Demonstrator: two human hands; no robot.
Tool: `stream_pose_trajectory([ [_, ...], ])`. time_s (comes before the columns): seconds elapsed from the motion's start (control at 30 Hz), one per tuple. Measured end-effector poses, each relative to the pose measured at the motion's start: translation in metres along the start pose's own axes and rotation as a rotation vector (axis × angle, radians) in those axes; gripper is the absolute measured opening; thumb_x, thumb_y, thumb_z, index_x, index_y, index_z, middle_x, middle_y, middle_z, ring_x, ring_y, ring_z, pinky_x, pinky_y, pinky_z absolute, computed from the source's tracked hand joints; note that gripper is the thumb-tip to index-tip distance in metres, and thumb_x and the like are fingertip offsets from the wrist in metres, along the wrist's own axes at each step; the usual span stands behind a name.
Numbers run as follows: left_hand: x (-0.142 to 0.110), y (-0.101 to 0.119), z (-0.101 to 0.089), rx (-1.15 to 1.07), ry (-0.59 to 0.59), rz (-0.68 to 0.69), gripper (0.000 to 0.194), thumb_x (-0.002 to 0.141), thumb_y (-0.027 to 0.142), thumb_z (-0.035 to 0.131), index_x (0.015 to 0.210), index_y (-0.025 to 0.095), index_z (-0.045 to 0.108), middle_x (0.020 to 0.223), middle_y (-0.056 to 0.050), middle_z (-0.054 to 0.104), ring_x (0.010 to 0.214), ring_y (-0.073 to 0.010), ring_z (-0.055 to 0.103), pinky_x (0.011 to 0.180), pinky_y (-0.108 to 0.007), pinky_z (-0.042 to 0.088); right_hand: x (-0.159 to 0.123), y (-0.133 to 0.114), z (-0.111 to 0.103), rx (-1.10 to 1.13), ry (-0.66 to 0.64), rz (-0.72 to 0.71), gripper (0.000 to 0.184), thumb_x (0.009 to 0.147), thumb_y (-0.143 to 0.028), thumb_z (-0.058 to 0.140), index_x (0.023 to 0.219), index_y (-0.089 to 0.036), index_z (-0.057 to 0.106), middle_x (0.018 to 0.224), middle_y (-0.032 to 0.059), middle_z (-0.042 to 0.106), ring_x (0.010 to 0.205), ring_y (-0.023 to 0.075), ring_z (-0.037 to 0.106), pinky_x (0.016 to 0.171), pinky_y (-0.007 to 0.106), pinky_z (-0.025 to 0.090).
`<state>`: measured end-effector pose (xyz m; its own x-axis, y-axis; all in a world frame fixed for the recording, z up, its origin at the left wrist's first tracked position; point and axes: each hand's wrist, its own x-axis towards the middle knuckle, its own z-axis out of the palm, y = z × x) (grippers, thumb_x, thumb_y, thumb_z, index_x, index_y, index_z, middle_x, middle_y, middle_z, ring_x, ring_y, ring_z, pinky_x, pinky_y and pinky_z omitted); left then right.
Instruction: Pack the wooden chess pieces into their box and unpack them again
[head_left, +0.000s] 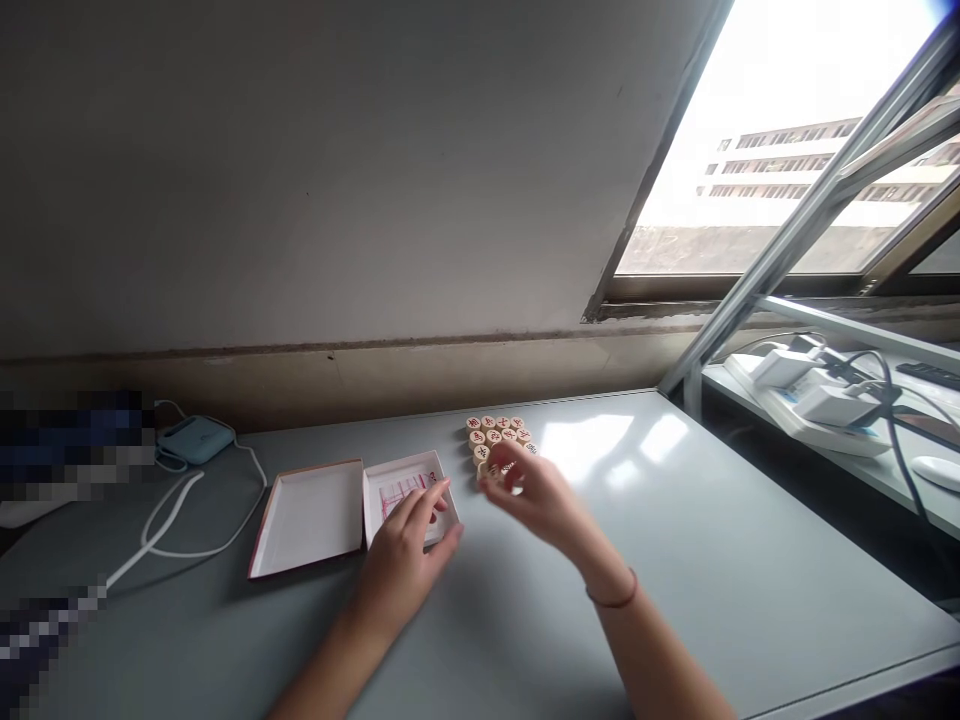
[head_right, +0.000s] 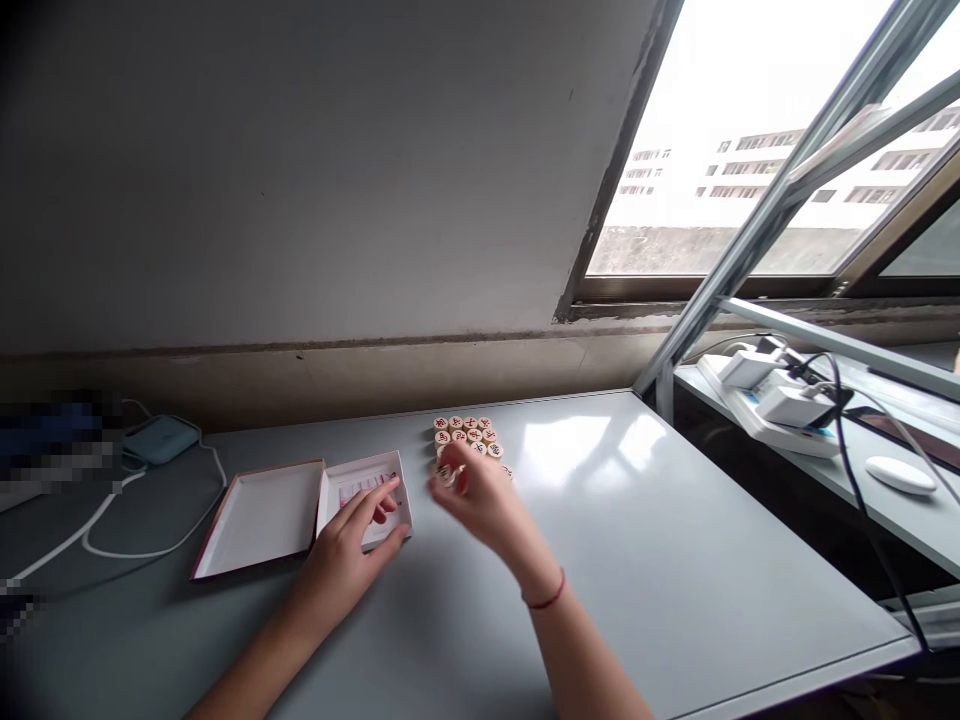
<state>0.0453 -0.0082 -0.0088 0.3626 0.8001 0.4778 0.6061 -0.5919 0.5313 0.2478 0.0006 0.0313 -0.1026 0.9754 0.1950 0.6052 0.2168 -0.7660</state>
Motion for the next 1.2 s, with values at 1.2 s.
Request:
stream_pose_trajectory([
  [1.2, 0.015, -0.036, -0.039, 0.288, 0.003, -0.074, 0.027, 0.090, 0.023, 0.042, 0.099, 0.023, 0.068, 0.097, -0.004, 0.071, 0.090, -0.0210, 0.063, 0.081, -0.035, 0.047, 0.006, 0.035, -0.013, -0.395, 0.229, 0.022, 0.011, 0.082, -0.021, 0.045, 0.088, -0.021, 0.053, 0.092, 0.0049, 0.061, 0.061, 0.0128, 0.052, 0.057, 0.026, 0.040],
])
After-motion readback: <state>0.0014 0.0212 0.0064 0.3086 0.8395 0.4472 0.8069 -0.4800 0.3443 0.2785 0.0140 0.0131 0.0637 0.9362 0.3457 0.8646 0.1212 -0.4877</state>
